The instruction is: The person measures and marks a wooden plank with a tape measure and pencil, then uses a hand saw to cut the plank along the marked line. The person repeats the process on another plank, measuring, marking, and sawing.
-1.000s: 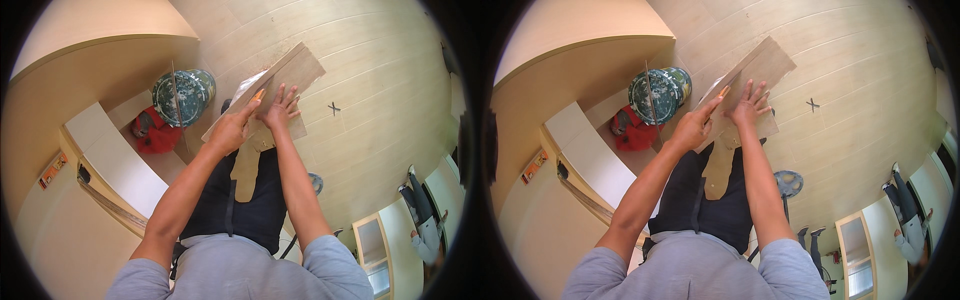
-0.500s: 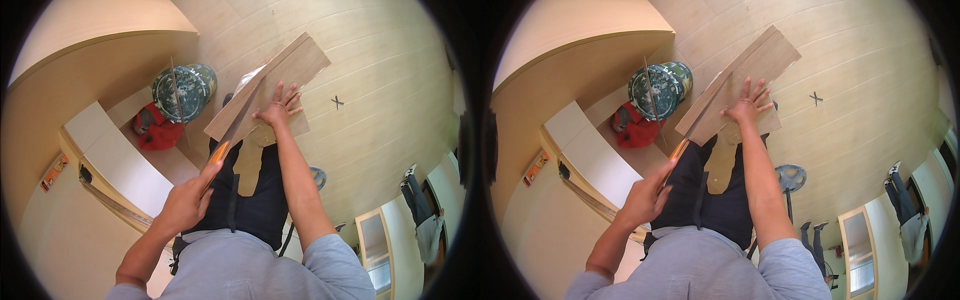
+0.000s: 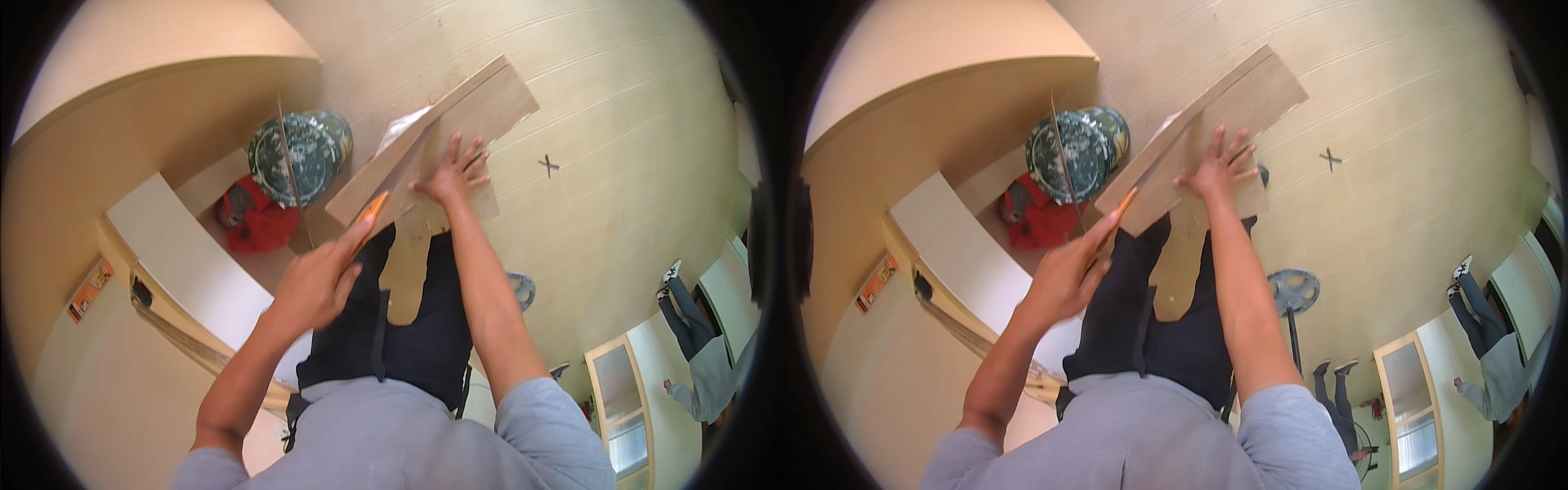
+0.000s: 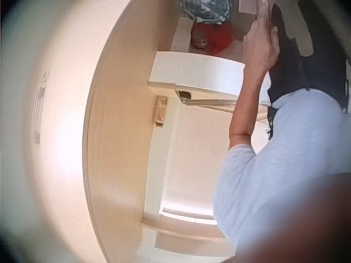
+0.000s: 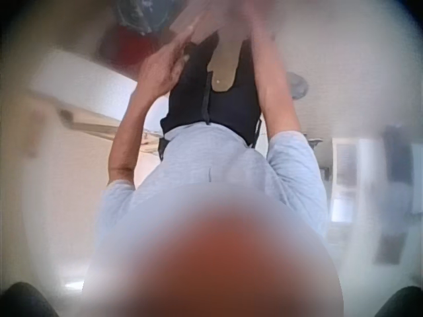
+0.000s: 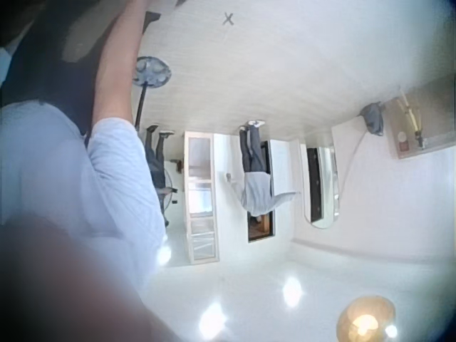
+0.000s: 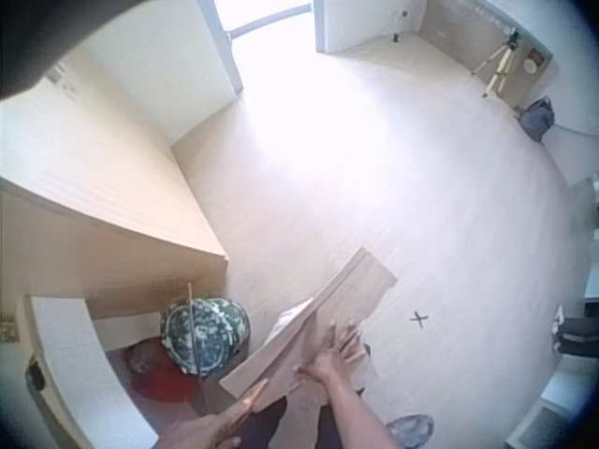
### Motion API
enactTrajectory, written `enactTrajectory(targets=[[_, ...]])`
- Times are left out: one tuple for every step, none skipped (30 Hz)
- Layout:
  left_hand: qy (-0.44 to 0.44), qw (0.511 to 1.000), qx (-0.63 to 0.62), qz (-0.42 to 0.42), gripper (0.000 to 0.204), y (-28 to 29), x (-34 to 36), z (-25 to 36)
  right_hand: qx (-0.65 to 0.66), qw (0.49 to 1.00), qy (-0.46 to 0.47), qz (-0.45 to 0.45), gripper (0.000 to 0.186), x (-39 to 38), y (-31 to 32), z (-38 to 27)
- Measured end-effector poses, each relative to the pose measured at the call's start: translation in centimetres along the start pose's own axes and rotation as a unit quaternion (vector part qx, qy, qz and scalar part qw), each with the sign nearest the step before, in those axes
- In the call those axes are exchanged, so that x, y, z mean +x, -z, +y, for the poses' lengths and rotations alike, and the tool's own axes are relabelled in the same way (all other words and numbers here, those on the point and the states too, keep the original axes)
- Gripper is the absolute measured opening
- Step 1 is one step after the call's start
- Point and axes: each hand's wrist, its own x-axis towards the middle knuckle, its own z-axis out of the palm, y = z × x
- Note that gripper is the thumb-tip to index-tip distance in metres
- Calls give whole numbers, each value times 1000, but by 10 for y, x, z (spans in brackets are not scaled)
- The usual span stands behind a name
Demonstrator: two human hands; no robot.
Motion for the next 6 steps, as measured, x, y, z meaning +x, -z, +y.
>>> enactTrajectory(targets=[[40, 999, 1, -26, 73, 13, -3, 13, 1, 1000, 7, 4, 166, 4, 4, 0], [60, 998, 0, -28, 73, 23, -16, 31, 0, 1000, 4, 10, 166, 4, 6, 3], [69, 998, -4, -8, 73, 28, -20, 41, 1, 1000, 8, 16, 166, 7, 5, 0], [90, 995, 29, -38, 74, 30, -17, 43, 4, 1000, 8, 15, 166, 5, -1, -3], [92, 993, 58, -54, 75, 26, -7, 42, 9, 1000, 4, 18, 166, 4, -4, -3], [106, 987, 92, -78, 77, 17, 16, 37, 13, 1000, 5, 19, 166, 12, -5, -6]])
